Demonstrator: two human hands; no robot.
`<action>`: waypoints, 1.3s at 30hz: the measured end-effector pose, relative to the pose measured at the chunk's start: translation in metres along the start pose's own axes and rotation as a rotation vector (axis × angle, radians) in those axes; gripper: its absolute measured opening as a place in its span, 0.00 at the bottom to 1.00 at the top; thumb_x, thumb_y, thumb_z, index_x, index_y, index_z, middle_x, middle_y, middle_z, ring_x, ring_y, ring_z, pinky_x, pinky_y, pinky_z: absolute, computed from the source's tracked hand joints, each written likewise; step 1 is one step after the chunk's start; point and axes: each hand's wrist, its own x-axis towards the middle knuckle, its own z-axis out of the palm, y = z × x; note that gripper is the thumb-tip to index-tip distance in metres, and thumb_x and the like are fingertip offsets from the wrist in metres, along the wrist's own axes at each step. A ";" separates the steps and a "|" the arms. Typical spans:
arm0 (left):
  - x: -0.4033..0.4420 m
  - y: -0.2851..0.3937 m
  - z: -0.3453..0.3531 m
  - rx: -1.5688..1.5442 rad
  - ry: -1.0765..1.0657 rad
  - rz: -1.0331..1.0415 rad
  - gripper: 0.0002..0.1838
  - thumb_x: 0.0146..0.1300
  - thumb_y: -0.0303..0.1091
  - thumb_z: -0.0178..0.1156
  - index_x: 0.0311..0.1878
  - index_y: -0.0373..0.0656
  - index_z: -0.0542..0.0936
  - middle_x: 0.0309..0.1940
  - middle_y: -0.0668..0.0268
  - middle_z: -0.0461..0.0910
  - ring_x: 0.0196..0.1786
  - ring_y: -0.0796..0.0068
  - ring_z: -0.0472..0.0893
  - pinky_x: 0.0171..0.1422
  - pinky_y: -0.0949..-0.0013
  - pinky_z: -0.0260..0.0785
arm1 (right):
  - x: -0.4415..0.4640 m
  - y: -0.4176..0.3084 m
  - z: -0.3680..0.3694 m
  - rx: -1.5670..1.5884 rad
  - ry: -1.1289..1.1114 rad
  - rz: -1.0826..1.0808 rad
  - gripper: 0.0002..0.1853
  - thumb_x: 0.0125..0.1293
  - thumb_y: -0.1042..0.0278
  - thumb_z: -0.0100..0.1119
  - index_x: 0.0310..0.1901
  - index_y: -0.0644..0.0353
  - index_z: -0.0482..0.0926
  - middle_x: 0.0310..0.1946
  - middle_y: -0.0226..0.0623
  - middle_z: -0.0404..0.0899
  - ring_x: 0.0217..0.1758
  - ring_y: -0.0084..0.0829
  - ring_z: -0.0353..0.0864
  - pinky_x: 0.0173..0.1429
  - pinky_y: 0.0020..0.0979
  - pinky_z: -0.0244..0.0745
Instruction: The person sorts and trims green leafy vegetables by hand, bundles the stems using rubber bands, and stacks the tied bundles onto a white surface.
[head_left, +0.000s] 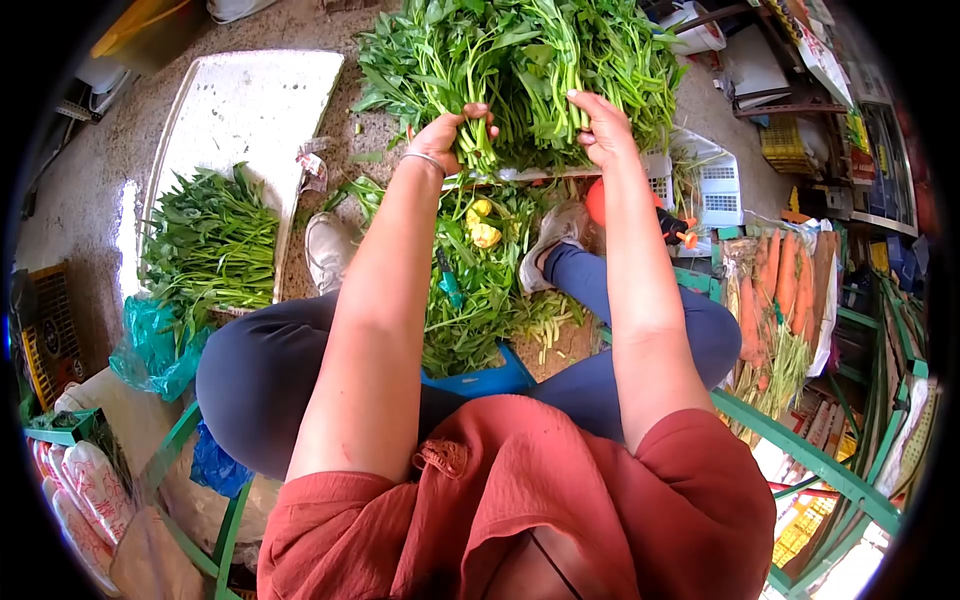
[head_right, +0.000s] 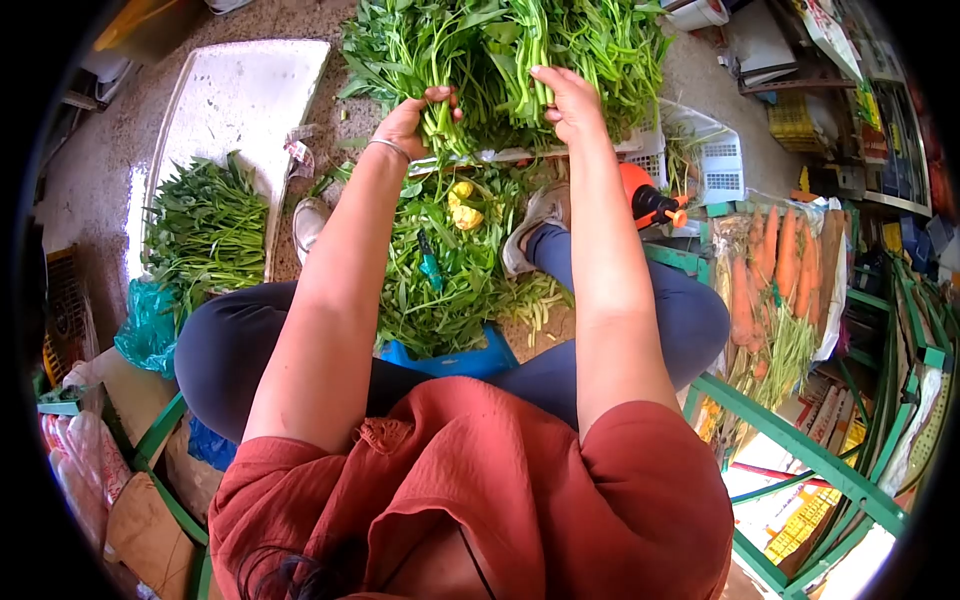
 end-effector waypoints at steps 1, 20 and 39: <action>0.001 -0.001 -0.001 -0.049 -0.033 0.002 0.06 0.54 0.31 0.57 0.35 0.42 0.73 0.27 0.67 0.76 0.30 0.70 0.76 0.37 0.68 0.71 | 0.001 0.002 -0.002 0.108 -0.075 0.089 0.12 0.51 0.65 0.64 0.37 0.56 0.76 0.23 0.22 0.73 0.16 0.10 0.62 0.14 0.14 0.46; 0.012 -0.014 0.021 -0.200 -0.106 -0.050 0.12 0.51 0.29 0.60 0.39 0.40 0.72 0.34 0.58 0.76 0.38 0.57 0.77 0.43 0.47 0.73 | -0.006 0.041 0.038 -0.050 -0.006 0.025 0.08 0.55 0.65 0.61 0.35 0.57 0.77 0.17 0.18 0.67 0.14 0.11 0.57 0.12 0.16 0.44; 0.021 -0.016 0.024 -0.106 -0.038 0.005 0.06 0.48 0.27 0.58 0.32 0.45 0.74 0.26 0.66 0.74 0.30 0.66 0.74 0.39 0.55 0.71 | 0.013 -0.019 0.077 -1.544 0.115 -0.464 0.18 0.48 0.51 0.61 0.44 0.40 0.79 0.47 0.39 0.67 0.45 0.38 0.75 0.47 0.36 0.72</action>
